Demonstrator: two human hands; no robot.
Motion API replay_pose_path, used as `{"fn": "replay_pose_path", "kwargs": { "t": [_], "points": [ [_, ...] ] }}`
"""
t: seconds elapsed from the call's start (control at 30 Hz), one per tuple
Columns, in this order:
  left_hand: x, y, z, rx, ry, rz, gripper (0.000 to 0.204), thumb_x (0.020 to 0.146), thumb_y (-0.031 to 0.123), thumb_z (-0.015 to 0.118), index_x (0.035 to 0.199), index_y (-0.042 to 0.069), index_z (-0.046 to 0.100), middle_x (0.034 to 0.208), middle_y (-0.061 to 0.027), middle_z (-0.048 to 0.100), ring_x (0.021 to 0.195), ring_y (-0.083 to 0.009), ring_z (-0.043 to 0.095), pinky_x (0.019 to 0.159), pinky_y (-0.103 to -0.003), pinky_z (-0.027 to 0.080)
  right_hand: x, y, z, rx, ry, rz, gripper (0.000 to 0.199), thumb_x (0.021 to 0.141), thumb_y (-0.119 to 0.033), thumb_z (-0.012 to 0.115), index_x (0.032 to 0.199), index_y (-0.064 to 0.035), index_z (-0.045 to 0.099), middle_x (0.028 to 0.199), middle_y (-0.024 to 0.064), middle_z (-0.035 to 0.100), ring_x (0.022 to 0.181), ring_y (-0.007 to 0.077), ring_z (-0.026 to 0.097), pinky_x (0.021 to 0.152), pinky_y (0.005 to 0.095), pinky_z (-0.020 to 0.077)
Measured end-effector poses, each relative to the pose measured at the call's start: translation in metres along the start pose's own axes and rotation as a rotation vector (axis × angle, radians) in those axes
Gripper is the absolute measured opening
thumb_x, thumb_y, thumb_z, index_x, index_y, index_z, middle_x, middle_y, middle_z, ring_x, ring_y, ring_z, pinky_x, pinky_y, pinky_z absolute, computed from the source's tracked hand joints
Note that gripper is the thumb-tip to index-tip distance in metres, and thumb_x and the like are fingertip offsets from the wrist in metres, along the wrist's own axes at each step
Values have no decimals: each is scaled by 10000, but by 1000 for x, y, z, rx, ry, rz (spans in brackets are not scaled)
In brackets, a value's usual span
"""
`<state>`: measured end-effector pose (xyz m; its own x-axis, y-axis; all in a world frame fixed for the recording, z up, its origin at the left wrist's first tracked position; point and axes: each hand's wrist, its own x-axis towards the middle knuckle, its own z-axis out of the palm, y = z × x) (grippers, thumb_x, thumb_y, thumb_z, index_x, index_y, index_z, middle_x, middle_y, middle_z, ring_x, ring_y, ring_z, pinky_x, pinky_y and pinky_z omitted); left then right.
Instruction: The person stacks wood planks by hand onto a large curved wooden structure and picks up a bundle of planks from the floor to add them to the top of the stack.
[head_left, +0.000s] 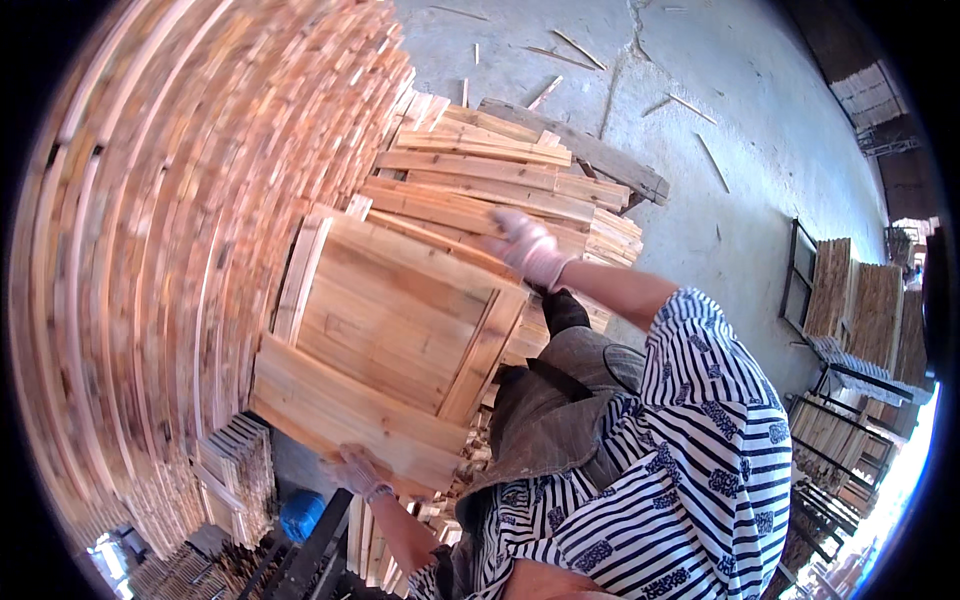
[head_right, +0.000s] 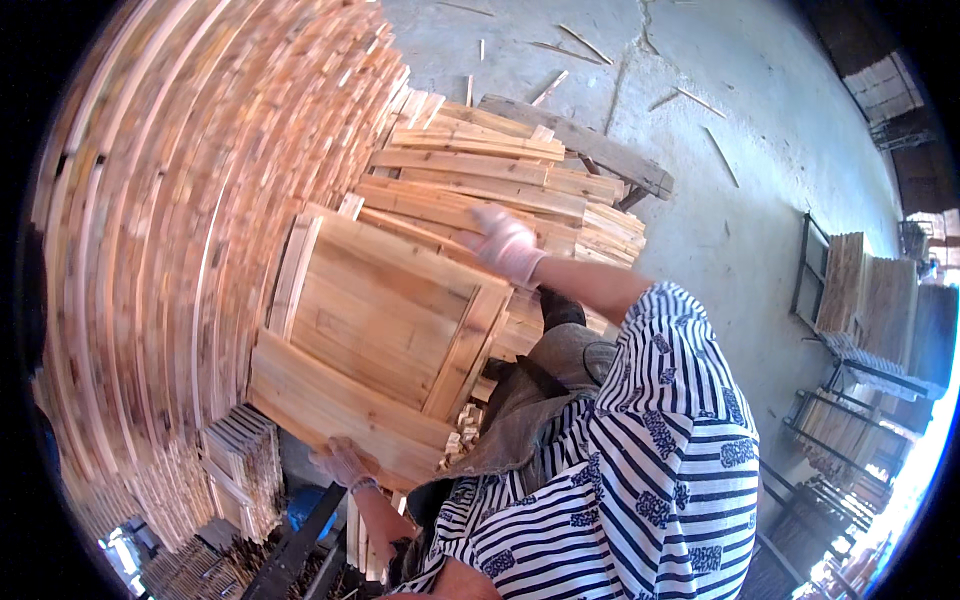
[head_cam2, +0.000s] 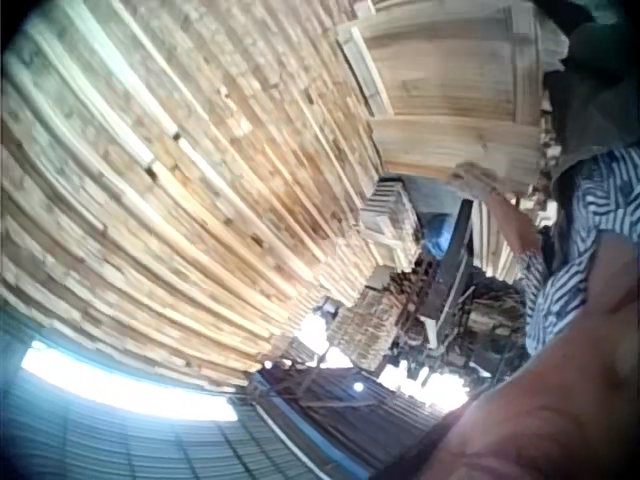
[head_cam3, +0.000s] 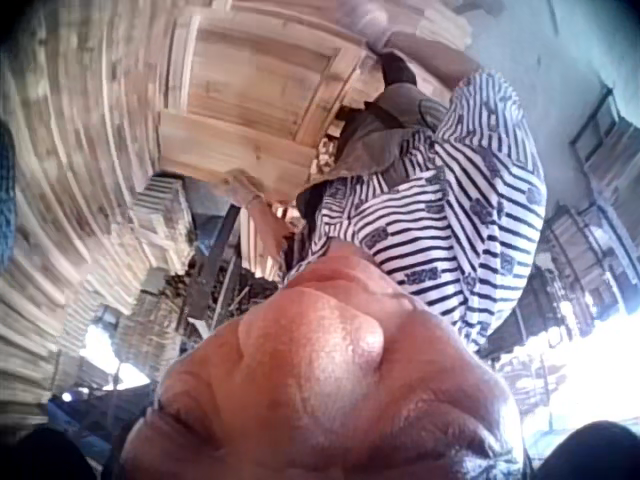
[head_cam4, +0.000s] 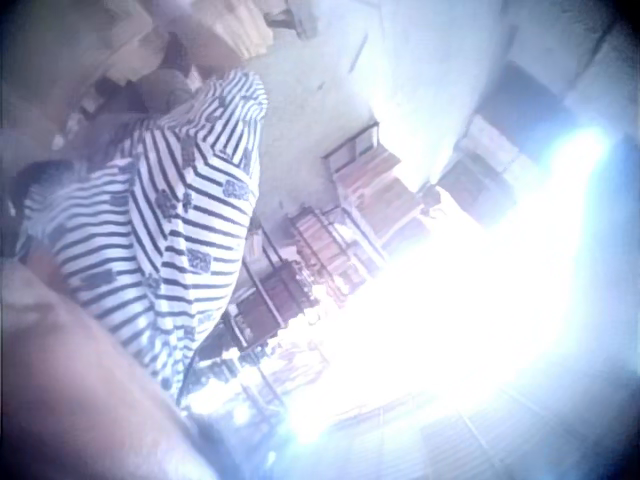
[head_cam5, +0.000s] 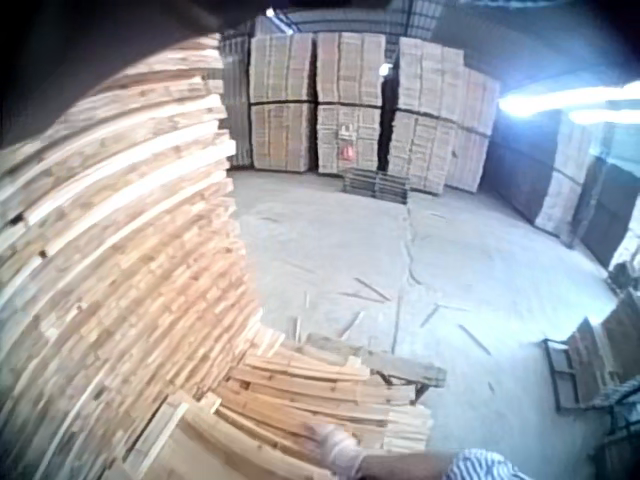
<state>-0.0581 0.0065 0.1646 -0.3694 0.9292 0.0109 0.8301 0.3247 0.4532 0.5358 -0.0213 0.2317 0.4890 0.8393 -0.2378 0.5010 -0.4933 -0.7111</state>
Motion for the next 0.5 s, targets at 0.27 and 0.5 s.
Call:
{"fn": "replay_pose_path", "kwargs": {
  "t": [0.27, 0.5],
  "points": [
    [-183, 364, 49, -676, -646, 45, 406, 982, 71, 554, 1370, -43, 517, 1343, -159, 578, 1243, -252, 548, 1079, -365, 421, 224, 191, -49, -256, -93, 115, 593, 930, -487, 563, 1330, -49, 575, 1302, 249, 610, 1205, 383, 593, 1002, 459, 480],
    [-236, 471, 172, -618, -1109, -255, 419, 975, 51, 538, 1378, -49, 481, 1363, -200, 557, 1197, -265, 585, 1044, -362, 462, 342, 237, 14, -328, -410, 91, 612, 962, -507, 533, 1410, -90, 500, 1306, 234, 612, 1229, 385, 576, 1014, 454, 468]
  ]
}}
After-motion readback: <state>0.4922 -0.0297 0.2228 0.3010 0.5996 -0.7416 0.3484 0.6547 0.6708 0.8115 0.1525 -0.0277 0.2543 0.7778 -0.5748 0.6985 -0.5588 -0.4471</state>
